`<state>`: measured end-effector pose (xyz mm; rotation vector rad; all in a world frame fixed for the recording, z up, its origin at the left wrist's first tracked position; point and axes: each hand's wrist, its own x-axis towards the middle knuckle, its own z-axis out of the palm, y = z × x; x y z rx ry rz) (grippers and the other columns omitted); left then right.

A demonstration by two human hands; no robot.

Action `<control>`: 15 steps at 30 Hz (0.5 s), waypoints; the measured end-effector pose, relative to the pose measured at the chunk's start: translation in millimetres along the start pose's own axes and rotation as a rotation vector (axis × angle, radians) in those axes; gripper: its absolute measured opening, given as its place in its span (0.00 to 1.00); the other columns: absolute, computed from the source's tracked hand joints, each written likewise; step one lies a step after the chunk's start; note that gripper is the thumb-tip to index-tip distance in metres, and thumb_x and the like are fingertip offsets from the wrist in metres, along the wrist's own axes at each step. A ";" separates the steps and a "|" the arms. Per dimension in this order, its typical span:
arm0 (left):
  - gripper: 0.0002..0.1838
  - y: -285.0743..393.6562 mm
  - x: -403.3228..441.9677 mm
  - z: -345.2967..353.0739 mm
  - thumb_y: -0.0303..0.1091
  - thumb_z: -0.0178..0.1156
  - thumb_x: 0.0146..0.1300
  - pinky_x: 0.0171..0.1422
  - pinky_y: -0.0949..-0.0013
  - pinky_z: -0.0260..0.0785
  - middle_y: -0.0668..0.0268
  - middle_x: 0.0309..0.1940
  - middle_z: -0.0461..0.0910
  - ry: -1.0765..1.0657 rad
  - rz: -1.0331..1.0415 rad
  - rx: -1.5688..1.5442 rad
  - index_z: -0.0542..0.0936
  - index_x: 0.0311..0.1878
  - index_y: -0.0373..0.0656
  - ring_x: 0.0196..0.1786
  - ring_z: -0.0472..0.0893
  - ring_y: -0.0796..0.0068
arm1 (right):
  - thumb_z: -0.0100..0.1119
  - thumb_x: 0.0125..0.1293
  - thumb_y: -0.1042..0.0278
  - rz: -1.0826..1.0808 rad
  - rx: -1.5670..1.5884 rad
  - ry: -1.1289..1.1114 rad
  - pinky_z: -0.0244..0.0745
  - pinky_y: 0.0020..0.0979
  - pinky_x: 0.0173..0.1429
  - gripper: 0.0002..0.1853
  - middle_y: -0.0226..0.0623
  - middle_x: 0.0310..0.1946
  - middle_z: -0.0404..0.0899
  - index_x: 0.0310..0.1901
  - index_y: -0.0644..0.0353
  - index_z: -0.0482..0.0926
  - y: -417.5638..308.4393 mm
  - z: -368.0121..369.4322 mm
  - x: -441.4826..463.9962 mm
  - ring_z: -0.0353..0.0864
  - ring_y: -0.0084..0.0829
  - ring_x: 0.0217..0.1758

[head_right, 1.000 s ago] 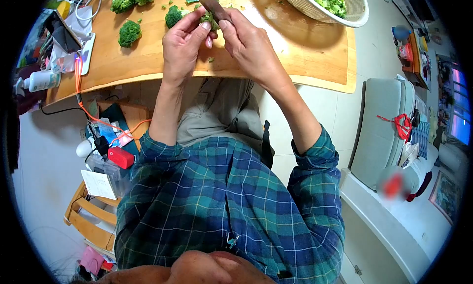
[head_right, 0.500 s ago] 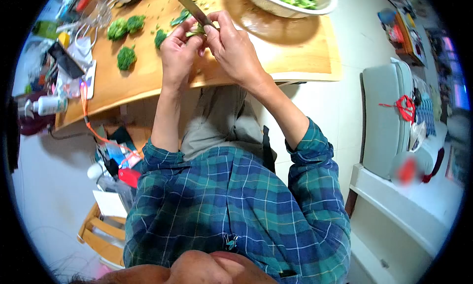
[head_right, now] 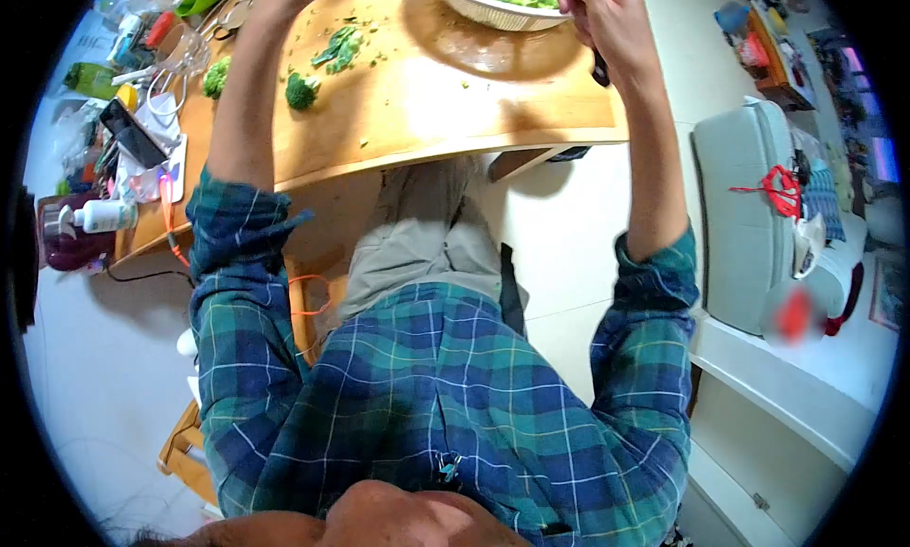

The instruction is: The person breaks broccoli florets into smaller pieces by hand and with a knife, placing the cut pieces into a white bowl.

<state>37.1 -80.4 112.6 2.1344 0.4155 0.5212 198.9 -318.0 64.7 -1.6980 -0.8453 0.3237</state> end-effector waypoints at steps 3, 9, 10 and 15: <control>0.08 -58.6 -48.1 -34.3 0.30 0.58 0.59 0.37 0.69 0.72 0.66 0.28 0.78 0.068 0.287 0.424 0.77 0.40 0.38 0.33 0.77 0.72 | 0.48 0.72 0.64 -0.037 -0.272 -0.179 0.67 0.23 0.31 0.11 0.30 0.25 0.77 0.43 0.63 0.77 -2.8 12.7 -50.6 0.73 0.19 0.26; 0.34 -137.7 -128.6 -38.4 0.49 0.65 0.54 0.55 0.57 0.69 0.52 0.50 0.74 -0.159 -0.008 0.645 0.68 0.61 0.46 0.52 0.75 0.53 | 0.56 0.65 0.66 -0.224 -0.833 -0.176 0.76 0.36 0.43 0.14 0.42 0.41 0.81 0.51 0.57 0.78 54.9 38.1 -80.6 0.81 0.41 0.39; 0.30 -138.6 -132.8 -31.4 0.46 0.65 0.55 0.56 0.56 0.68 0.52 0.48 0.75 -0.109 0.031 0.611 0.70 0.60 0.47 0.51 0.75 0.51 | 0.57 0.65 0.66 -0.165 -0.939 -0.184 0.76 0.37 0.43 0.14 0.41 0.42 0.81 0.51 0.57 0.78 53.7 41.6 -80.0 0.81 0.41 0.38; 0.25 -141.2 -125.9 -27.7 0.27 0.61 0.59 0.41 0.77 0.70 0.72 0.34 0.75 0.030 0.006 -0.127 0.72 0.61 0.43 0.34 0.74 0.84 | 0.56 0.65 0.69 -0.315 -0.549 -0.117 0.76 0.33 0.38 0.14 0.45 0.40 0.82 0.52 0.59 0.78 46.0 67.6 -64.3 0.82 0.35 0.33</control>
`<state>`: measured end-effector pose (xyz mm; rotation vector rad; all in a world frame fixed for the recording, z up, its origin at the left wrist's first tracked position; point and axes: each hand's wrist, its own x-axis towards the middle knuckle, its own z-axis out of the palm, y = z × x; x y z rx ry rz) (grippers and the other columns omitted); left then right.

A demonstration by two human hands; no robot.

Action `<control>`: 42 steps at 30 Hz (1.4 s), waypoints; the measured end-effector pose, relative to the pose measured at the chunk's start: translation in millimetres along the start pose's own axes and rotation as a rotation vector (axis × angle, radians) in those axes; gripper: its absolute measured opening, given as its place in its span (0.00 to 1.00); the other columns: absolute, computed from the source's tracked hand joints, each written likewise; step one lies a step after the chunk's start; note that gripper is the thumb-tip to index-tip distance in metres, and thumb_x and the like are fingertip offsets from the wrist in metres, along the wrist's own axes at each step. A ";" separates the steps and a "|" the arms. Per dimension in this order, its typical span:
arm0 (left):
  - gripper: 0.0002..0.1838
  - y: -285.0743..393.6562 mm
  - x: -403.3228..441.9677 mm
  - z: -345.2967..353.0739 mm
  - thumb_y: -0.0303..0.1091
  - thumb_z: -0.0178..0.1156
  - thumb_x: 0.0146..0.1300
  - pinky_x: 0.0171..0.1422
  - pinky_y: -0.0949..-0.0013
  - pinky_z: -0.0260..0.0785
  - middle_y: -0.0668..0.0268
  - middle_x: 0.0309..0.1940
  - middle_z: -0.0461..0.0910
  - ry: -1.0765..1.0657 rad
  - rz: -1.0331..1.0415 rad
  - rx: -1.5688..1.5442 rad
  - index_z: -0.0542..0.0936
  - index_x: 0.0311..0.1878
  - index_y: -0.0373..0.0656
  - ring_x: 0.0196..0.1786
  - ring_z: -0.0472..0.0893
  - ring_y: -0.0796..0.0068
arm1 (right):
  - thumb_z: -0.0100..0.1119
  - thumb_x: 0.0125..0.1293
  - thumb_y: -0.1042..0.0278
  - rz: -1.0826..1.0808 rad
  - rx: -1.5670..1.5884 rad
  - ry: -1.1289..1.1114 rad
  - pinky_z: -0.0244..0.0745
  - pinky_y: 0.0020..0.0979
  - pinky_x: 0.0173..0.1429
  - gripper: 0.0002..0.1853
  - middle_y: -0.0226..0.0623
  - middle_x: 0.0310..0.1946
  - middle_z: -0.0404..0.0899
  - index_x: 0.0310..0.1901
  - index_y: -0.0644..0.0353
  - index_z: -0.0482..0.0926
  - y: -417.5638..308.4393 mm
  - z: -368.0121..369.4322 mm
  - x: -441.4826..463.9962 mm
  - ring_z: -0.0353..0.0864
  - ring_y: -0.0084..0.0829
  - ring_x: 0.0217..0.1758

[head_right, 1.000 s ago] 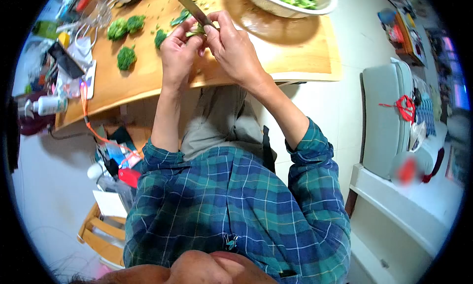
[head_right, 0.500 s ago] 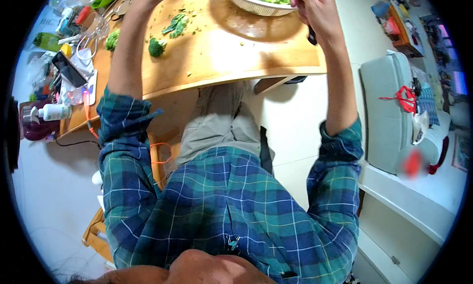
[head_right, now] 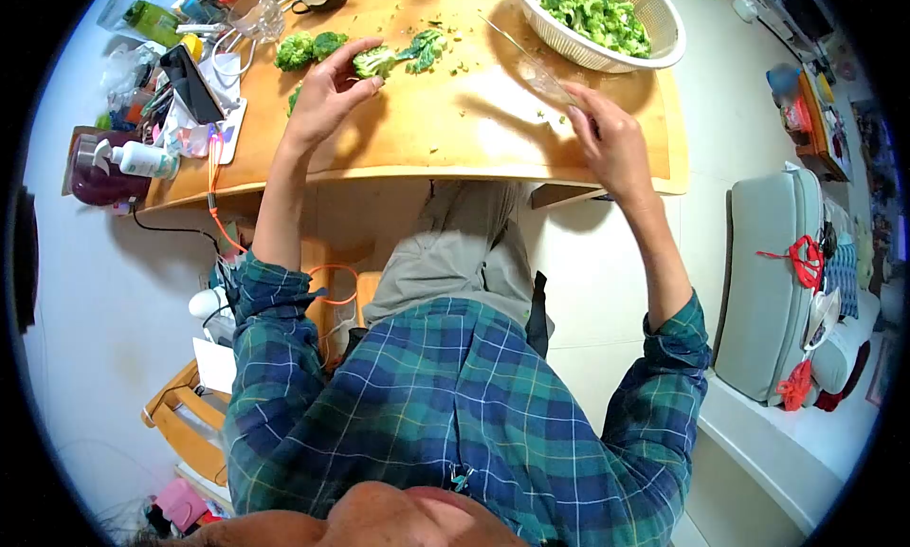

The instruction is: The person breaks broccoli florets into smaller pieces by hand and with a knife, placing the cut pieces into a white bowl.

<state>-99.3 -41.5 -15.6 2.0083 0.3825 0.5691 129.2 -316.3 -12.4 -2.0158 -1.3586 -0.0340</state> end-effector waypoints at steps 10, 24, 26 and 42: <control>0.20 30.8 73.2 25.8 0.28 0.55 0.65 0.45 0.78 0.68 0.70 0.35 0.75 -0.060 -0.030 -0.594 0.69 0.61 0.39 0.37 0.73 0.82 | 0.42 0.74 0.49 0.137 0.830 -0.115 0.56 0.16 0.20 0.22 0.20 0.17 0.62 0.49 0.61 0.75 -84.6 37.4 101.1 0.60 0.12 0.17; 0.25 -8.2 99.3 35.6 0.32 0.61 0.64 0.37 0.82 0.68 0.70 0.34 0.78 0.093 -0.085 -0.479 0.69 0.62 0.36 0.34 0.76 0.84 | 0.42 0.73 0.49 0.289 1.105 -0.204 0.50 0.17 0.15 0.19 0.20 0.16 0.59 0.39 0.59 0.71 -53.6 89.2 146.7 0.54 0.11 0.14; 0.27 -0.7 97.7 37.8 0.32 0.61 0.64 0.41 0.78 0.71 0.65 0.38 0.78 0.063 -0.047 -0.515 0.65 0.62 0.29 0.36 0.76 0.82 | 0.43 0.73 0.49 0.306 1.141 -0.205 0.50 0.16 0.15 0.19 0.20 0.16 0.59 0.39 0.59 0.71 -50.3 88.3 144.3 0.53 0.11 0.14; 0.21 2.0 88.8 39.8 0.40 0.63 0.62 0.36 0.77 0.70 0.66 0.33 0.79 0.037 -0.195 -0.858 0.73 0.52 0.35 0.31 0.77 0.79 | 0.56 0.57 0.73 -0.301 0.118 0.070 0.76 0.39 0.35 0.33 0.48 0.39 0.78 0.66 0.61 0.61 -45.5 89.3 132.5 0.80 0.45 0.36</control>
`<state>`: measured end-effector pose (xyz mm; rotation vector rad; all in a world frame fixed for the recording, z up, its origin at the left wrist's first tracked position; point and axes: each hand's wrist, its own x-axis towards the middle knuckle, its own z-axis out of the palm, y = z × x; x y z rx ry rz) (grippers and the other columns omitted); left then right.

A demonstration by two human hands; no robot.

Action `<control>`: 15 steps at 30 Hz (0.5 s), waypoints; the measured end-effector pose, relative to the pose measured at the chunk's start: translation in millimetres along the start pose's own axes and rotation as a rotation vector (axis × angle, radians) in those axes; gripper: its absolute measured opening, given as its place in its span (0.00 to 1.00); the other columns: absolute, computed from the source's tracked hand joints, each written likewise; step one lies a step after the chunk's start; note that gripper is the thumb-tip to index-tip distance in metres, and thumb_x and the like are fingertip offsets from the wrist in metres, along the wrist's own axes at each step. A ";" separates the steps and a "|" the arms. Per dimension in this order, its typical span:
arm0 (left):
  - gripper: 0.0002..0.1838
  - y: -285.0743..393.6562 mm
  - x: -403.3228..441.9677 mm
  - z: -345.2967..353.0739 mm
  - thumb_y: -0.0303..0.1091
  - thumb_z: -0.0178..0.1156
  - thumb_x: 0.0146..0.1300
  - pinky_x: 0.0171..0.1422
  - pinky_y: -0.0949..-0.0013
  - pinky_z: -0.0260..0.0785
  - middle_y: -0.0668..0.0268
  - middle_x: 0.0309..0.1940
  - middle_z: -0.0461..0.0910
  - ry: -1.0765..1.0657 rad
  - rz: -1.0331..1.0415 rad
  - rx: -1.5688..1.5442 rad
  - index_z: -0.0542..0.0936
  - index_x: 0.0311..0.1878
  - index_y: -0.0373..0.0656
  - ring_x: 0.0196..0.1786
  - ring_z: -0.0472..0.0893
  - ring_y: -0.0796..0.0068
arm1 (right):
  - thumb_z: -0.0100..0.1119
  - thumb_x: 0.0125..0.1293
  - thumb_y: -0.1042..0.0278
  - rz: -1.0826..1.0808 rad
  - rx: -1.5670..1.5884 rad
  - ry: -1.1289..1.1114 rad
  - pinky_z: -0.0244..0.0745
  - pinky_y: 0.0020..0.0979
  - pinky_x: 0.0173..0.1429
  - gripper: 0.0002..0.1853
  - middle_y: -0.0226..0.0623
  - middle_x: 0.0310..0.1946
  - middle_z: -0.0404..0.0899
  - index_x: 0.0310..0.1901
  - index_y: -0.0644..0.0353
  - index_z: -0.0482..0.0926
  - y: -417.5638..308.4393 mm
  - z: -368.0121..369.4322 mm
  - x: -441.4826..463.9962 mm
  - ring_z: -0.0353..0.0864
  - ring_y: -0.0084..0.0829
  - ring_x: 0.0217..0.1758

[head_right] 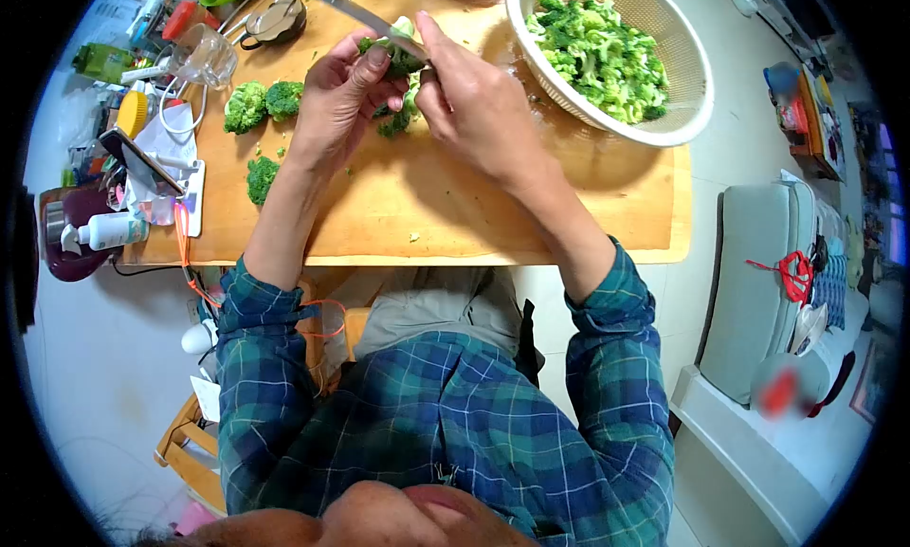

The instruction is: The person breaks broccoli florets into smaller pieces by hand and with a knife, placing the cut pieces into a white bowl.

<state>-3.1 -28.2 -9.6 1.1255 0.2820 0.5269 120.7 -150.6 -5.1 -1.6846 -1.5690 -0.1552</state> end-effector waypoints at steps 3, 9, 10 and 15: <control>0.20 4.5 -10.8 11.7 0.40 0.63 0.62 0.40 0.75 0.70 0.66 0.34 0.79 -0.028 0.047 -0.013 0.76 0.49 0.34 0.34 0.76 0.79 | 0.54 0.58 0.75 -0.022 -0.121 -0.013 0.77 0.39 0.33 0.32 0.46 0.39 0.78 0.66 0.64 0.59 -21.3 -15.0 -8.1 0.80 0.45 0.34; 0.18 24.8 -31.2 54.3 0.26 0.63 0.59 0.47 0.73 0.70 0.65 0.38 0.78 -0.216 -0.060 0.158 0.75 0.51 0.31 0.41 0.76 0.77 | 0.52 0.59 0.76 -0.203 -0.616 -0.031 0.76 0.32 0.30 0.31 0.40 0.35 0.76 0.66 0.67 0.60 -40.3 -91.4 -37.3 0.80 0.34 0.33; 0.18 24.3 -31.4 63.8 0.24 0.62 0.59 0.48 0.72 0.70 0.64 0.40 0.78 -0.234 -0.056 0.112 0.74 0.52 0.31 0.43 0.76 0.76 | 0.52 0.59 0.76 -0.180 -0.616 -0.092 0.76 0.31 0.29 0.31 0.40 0.35 0.76 0.66 0.68 0.60 -45.8 -105.6 -42.7 0.80 0.33 0.34; 0.19 20.1 -35.4 111.4 0.18 0.60 0.56 0.52 0.72 0.70 0.62 0.44 0.77 -0.309 -0.089 0.046 0.71 0.52 0.30 0.48 0.76 0.73 | 0.53 0.59 0.75 -0.157 -0.710 -0.139 0.76 0.27 0.27 0.32 0.39 0.34 0.75 0.66 0.69 0.59 -54.0 -141.7 -67.8 0.80 0.29 0.33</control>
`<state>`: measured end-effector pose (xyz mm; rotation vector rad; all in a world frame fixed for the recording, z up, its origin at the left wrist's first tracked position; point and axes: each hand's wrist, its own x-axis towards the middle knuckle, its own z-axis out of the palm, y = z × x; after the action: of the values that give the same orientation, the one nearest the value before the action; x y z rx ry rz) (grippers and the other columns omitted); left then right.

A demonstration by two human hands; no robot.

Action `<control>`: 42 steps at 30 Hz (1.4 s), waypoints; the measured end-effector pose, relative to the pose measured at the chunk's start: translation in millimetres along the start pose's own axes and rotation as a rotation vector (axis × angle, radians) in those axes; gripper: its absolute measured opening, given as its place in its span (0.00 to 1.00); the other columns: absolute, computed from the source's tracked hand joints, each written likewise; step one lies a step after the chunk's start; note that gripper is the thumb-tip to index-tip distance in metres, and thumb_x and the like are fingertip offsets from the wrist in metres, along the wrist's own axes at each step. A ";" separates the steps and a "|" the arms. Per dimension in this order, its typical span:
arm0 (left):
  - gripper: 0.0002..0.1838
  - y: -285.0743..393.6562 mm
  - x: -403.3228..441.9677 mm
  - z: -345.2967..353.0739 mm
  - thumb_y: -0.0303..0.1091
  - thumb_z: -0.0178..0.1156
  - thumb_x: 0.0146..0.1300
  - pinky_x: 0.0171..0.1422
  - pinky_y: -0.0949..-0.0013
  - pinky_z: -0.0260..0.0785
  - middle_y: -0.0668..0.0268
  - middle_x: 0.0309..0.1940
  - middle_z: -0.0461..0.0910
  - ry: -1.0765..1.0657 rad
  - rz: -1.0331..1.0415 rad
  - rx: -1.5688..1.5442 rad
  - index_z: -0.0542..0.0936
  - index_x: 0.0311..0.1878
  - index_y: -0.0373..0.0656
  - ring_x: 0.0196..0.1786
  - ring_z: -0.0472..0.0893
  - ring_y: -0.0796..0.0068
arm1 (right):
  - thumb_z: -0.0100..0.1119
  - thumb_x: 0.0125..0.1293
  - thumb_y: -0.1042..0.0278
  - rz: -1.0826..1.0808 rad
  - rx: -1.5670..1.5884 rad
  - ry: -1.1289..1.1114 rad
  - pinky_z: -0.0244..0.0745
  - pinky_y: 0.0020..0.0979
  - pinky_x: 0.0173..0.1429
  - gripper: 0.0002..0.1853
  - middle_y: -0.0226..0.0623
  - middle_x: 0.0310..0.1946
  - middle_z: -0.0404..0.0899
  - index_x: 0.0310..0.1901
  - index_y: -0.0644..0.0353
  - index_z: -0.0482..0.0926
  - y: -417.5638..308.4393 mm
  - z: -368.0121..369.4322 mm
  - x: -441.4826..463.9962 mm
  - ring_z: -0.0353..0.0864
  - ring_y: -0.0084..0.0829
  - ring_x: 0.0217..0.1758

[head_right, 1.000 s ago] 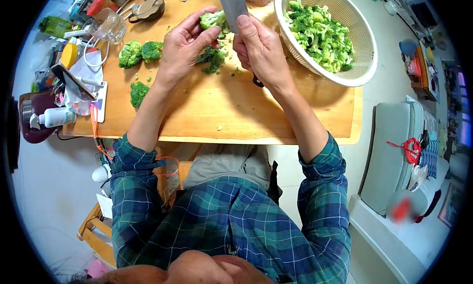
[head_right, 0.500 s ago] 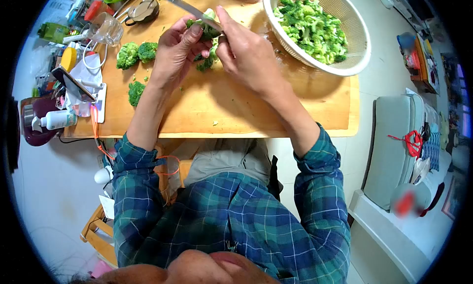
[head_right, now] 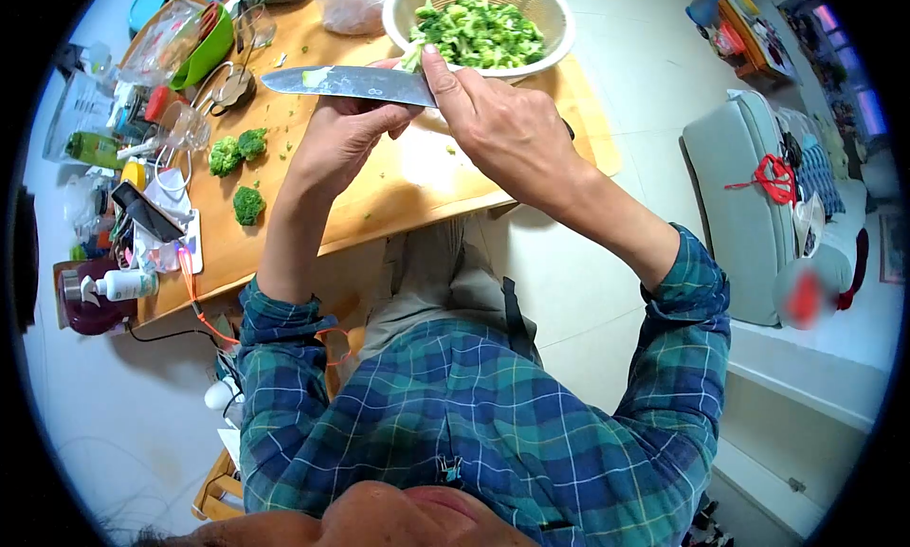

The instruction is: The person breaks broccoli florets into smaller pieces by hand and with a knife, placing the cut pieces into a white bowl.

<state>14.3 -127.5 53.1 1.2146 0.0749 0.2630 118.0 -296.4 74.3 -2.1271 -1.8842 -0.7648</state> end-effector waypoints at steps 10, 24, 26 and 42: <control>0.11 1.2 8.0 32.8 0.26 0.61 0.60 0.37 0.77 0.64 0.69 0.32 0.75 0.015 -0.092 -0.053 0.74 0.45 0.36 0.33 0.72 0.82 | 0.51 0.61 0.76 0.037 -0.170 -0.049 0.76 0.25 0.24 0.30 0.34 0.27 0.72 0.67 0.65 0.59 39.2 5.1 -20.5 0.78 0.26 0.26; 0.13 -25.4 33.2 15.4 0.21 0.60 0.59 0.44 0.74 0.71 0.63 0.39 0.77 -0.062 -0.059 -0.090 0.73 0.48 0.34 0.40 0.76 0.77 | 0.49 0.62 0.76 0.079 0.002 -0.064 0.76 0.28 0.22 0.26 0.37 0.29 0.75 0.64 0.68 0.63 35.4 8.7 -18.8 0.79 0.27 0.24; 0.14 -7.4 28.4 26.5 0.22 0.60 0.59 0.46 0.75 0.71 0.63 0.40 0.77 -0.005 -0.104 -0.097 0.73 0.49 0.34 0.40 0.77 0.77 | 0.49 0.63 0.75 0.066 -0.061 -0.075 0.77 0.27 0.22 0.26 0.37 0.28 0.75 0.63 0.69 0.62 45.5 8.5 -19.5 0.80 0.27 0.24; 0.17 -9.1 46.2 34.3 0.18 0.58 0.59 0.42 0.73 0.72 0.62 0.38 0.77 0.063 -0.057 -0.092 0.71 0.51 0.35 0.40 0.78 0.74 | 0.54 0.60 0.74 0.136 -0.055 -0.129 0.78 0.29 0.26 0.30 0.40 0.29 0.77 0.66 0.66 0.61 41.6 3.3 -11.8 0.81 0.31 0.28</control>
<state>67.2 -150.7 60.4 1.1111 0.1503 0.2518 158.4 -312.1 73.4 -2.3626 -1.7743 -0.6742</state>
